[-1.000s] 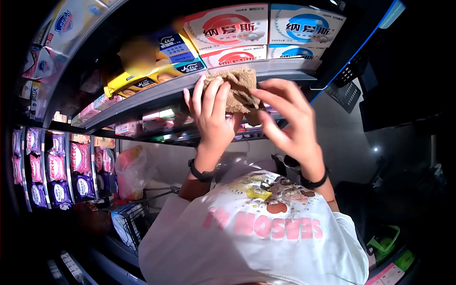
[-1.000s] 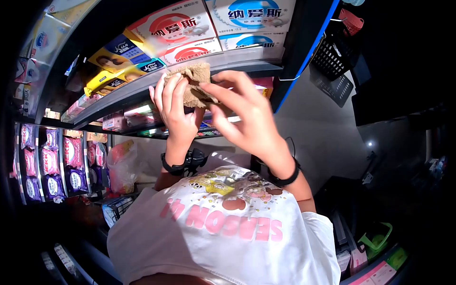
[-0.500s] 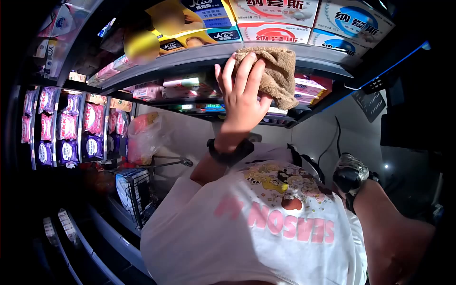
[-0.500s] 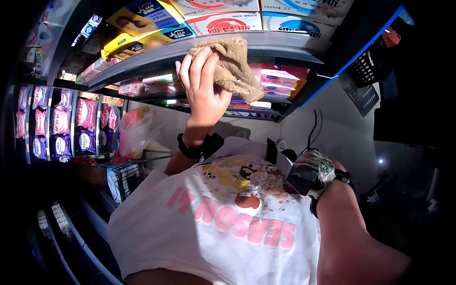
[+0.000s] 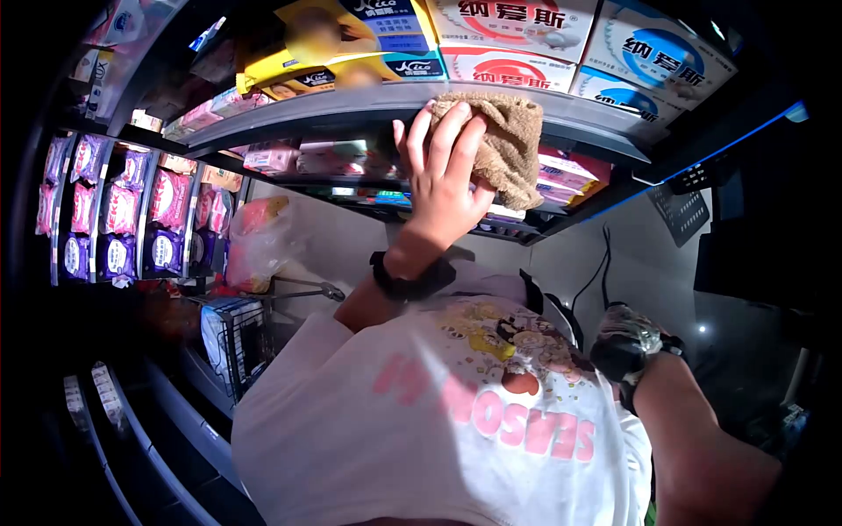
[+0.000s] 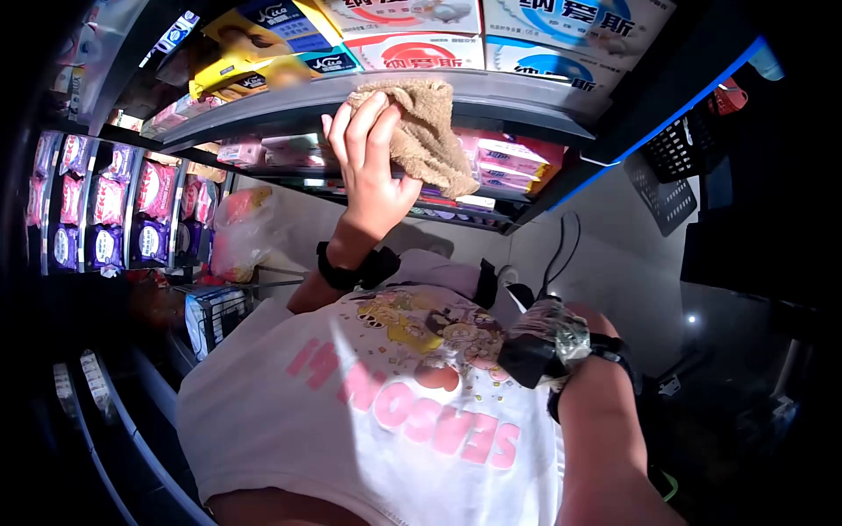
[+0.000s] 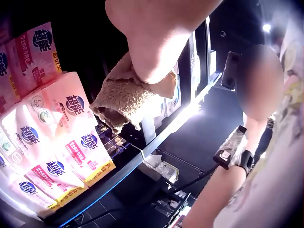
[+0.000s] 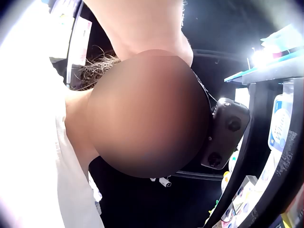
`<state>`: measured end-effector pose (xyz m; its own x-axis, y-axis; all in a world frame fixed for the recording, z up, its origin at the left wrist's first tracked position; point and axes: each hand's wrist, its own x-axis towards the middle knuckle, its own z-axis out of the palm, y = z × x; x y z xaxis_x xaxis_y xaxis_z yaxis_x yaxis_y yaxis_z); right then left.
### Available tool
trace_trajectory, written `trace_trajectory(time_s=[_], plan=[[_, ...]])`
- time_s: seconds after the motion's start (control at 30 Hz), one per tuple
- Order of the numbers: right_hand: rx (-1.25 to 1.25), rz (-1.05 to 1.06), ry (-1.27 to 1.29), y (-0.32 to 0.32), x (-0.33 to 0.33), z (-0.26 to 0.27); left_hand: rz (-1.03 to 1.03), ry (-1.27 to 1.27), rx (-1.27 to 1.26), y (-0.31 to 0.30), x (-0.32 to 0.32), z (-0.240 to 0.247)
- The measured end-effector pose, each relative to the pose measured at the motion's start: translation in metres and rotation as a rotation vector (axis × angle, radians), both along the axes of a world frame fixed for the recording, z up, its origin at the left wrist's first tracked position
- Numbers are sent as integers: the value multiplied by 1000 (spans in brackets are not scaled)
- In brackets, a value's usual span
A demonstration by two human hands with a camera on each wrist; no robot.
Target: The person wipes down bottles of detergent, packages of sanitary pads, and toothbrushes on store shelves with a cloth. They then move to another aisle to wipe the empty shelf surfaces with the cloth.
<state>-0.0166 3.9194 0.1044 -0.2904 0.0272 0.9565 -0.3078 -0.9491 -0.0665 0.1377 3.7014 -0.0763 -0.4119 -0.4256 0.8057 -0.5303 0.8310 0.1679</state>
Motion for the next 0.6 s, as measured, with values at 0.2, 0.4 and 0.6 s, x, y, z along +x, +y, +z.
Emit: trace_trajectory(time_s=[0.2, 0.4, 0.6], plan=[[-18, -28, -15, 8, 5, 7, -13, -9, -21, -3, 0, -2], [-40, -65, 39, 10, 5, 13, -10, -6, -19, -1, 2, 1], [4, -47, 71, 10, 6, 9, 16, -31, -11, 0, 3, 4]])
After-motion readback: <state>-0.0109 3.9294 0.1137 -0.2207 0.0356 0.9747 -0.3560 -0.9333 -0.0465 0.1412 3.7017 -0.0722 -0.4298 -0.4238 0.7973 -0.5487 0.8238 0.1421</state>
